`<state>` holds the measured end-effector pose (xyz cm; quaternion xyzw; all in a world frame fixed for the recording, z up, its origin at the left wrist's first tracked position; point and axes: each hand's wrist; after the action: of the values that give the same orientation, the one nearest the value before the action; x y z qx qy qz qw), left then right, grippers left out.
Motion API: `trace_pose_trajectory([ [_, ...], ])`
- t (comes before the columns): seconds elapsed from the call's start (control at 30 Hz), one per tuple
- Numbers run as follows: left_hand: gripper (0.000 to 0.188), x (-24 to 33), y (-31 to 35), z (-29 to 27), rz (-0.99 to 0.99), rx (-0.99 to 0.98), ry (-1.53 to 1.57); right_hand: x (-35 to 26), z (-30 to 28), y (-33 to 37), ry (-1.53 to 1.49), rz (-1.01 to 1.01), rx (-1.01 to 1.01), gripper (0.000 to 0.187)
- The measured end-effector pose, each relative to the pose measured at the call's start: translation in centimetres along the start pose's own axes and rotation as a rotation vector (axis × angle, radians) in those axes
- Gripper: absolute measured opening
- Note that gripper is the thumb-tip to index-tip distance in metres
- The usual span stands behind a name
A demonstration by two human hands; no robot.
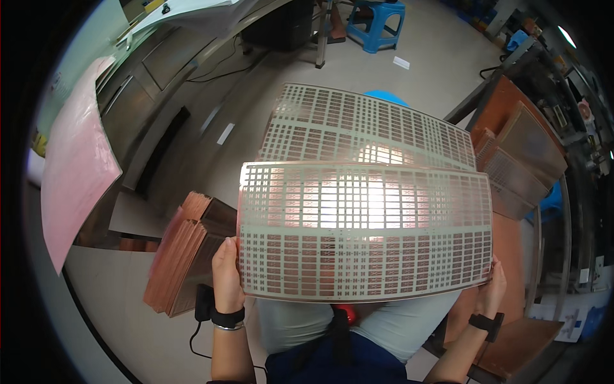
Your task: The recorder is inspecting and marking metal panels with a white pen on an inspection table.
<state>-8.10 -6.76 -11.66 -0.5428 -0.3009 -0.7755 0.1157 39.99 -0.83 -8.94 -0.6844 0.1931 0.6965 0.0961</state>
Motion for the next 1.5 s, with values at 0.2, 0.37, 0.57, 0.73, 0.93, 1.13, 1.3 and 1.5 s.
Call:
trace_pose_trajectory([
  [0.2, 0.041, 0.5, -0.2, -0.6, -0.078, -0.035, 0.099, 1.1, 0.4, -0.4, 0.068, 0.006, 0.024, 0.034],
  [0.37, 0.044, 0.8, -0.2, -0.5, -0.119, -0.042, 0.181, 2.6, -0.5, -1.0, 0.119, 0.015, 0.036, 0.028],
  [0.57, 0.043, 0.1, -0.7, -1.0, -0.098, -0.051, 0.184, 1.7, -1.5, -1.4, 0.223, 0.029, -0.022, 0.029],
  [0.73, 0.028, -1.1, -1.2, -1.5, -0.061, -0.07, 0.134, 0.5, -1.6, -1.5, 0.291, -0.001, -0.014, 0.029],
  [0.93, 0.021, -1.1, -1.6, -1.6, -0.044, -0.07, 0.129, 0.6, -1.3, -1.3, 0.179, -0.026, -0.072, 0.027],
  [1.13, 0.02, -0.9, -2.6, -1.8, 0.021, -0.105, -0.13, -0.2, 0.2, -1.0, 0.138, -0.08, 0.017, 0.025],
  [1.3, 0.018, -0.8, -2.7, -1.4, 0.055, -0.124, -0.162, -0.7, -0.6, -0.9, 0.058, -0.064, -0.071, 0.028],
  [1.5, 0.016, -1.5, -3.6, -0.7, -0.031, -0.054, -0.057, -0.8, -1.1, -0.7, 0.016, -0.134, -0.082, 0.028],
])
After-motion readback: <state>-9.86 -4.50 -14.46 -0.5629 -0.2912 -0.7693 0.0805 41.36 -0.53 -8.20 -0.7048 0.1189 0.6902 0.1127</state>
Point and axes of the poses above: each hand's wrist, its own y-axis away from the middle knuckle, its own z-axis out of the palm, x = y × z, and after that the axes turned 2 degrees about -x, right-handed
